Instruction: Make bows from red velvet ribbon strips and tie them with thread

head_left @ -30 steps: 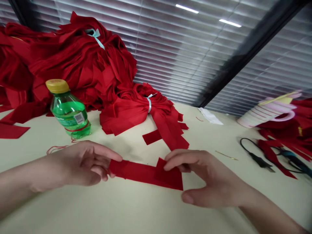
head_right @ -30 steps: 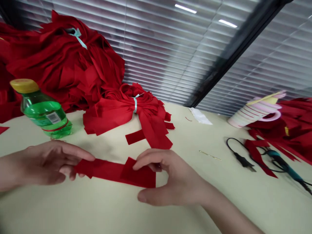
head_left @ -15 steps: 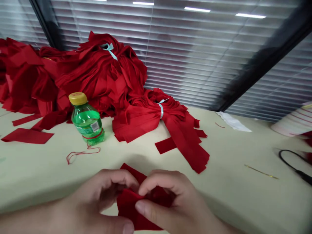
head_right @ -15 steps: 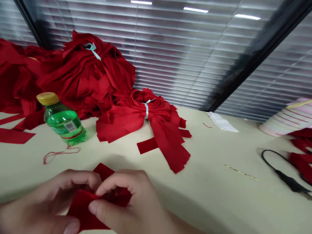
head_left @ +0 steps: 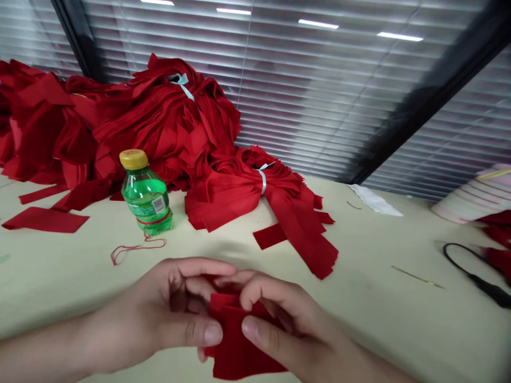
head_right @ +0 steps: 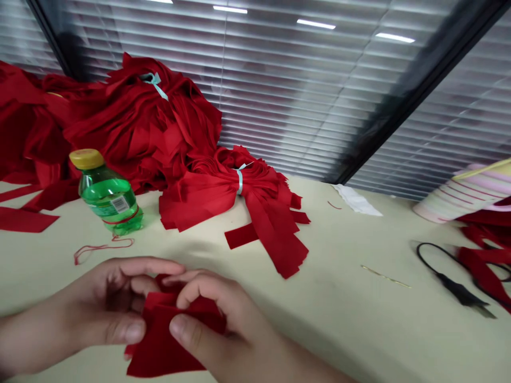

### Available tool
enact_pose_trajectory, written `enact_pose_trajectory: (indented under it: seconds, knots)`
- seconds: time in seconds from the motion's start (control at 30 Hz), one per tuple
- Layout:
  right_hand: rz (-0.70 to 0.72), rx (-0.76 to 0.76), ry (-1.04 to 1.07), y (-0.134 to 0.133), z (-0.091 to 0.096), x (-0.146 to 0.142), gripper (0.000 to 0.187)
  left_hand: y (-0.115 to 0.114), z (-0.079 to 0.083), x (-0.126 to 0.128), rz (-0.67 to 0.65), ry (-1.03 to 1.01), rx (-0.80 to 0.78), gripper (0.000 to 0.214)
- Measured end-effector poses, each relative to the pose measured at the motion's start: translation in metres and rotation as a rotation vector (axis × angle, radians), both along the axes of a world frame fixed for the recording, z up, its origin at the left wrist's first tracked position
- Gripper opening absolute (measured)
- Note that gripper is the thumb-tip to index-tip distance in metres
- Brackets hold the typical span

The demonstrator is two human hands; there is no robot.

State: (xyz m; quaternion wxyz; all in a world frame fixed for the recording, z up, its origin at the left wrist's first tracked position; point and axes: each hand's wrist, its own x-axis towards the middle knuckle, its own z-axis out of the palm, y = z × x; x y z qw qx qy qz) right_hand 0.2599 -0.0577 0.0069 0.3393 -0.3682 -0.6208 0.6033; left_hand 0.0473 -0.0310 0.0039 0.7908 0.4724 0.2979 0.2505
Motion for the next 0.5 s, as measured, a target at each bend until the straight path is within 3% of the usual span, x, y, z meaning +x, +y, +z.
enact_pose_trajectory:
  seconds: [0.1,0.23,0.5]
  knots:
    - [0.001,-0.090,0.026,-0.004,-0.003,-0.002,0.011,0.002,-0.005,0.001,0.050,-0.049,-0.067,0.025]
    - [-0.092,-0.004,-0.075,-0.007,-0.008,-0.006,0.009,-0.001,-0.005,0.003,0.088,0.008,-0.078,0.021]
    - [-0.267,0.088,-0.079,-0.013,-0.023,-0.014,0.009,-0.005,0.000,0.006,0.087,0.072,-0.101,0.022]
